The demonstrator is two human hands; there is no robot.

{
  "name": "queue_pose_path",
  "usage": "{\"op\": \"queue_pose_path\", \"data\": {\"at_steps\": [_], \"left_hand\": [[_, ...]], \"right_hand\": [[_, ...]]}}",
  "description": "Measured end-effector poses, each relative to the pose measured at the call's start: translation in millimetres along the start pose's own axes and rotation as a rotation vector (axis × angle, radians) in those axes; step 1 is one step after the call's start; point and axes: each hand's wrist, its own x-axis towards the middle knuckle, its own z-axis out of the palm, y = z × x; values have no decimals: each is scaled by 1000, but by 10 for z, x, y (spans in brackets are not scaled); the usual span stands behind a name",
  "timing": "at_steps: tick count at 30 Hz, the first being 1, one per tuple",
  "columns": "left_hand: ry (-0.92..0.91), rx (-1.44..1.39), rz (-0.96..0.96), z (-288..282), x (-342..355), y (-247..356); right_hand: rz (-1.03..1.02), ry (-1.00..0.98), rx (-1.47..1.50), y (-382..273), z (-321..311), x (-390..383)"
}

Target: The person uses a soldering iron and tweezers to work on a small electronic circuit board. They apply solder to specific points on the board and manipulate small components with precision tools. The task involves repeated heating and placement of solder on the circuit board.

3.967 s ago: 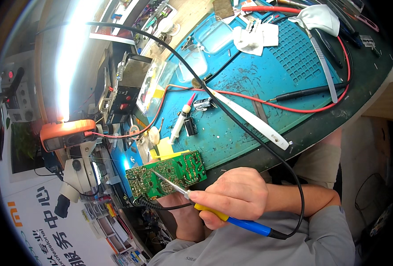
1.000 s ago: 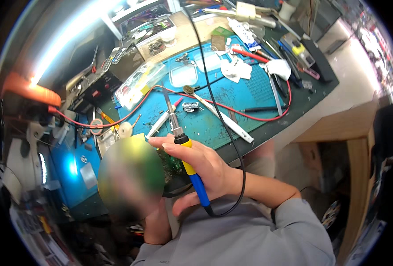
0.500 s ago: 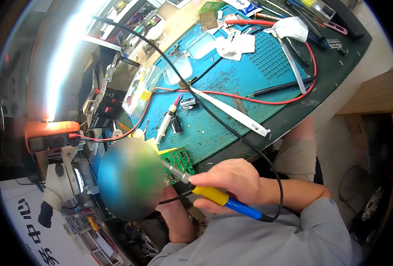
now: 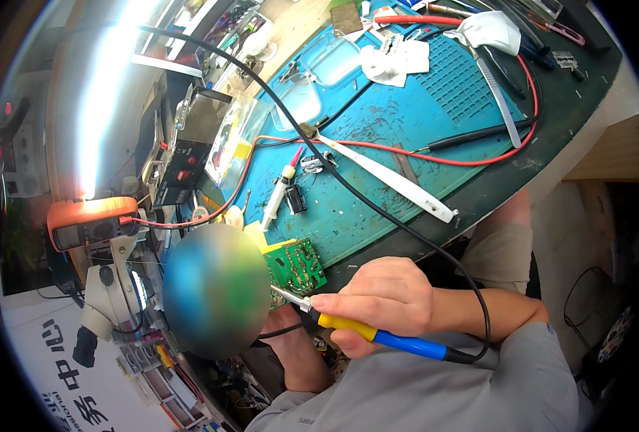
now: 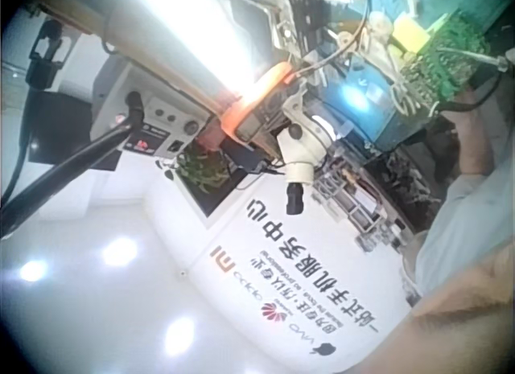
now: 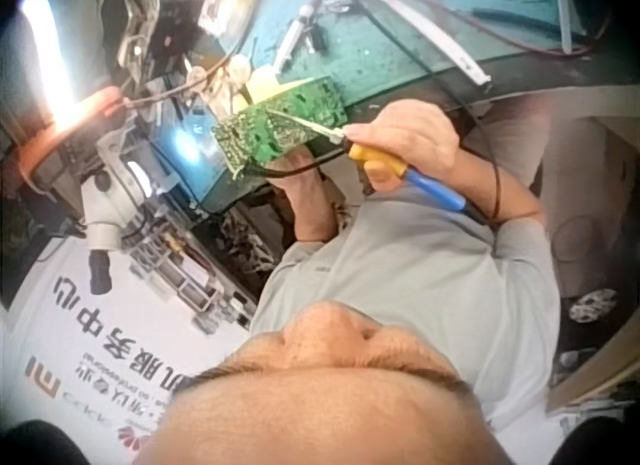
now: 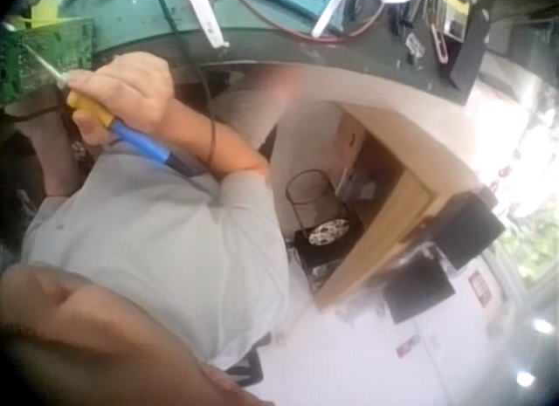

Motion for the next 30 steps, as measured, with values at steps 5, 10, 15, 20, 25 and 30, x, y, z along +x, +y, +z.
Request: {"op": "queue_pose_path", "data": {"at_steps": [5,10,15,20,25,30], "left_hand": [[-145,-8,-36,97,55,41],[-151,-9,-35,87,59,42],[-129,-4,-28,87,62,27],[-171,-36,-35,79,59,33],[-192,-105,-4,64,44,13],[-193,-92,-4,111,24,17]], "right_hand": [[-5,9,-18,0,17,-13],[-16,13,-14,9,35,-13],[-30,23,-10,22,42,-23],[-32,25,-8,19,39,-14],[-40,17,6,22,33,-5],[-44,20,4,24,31,-23]]}}
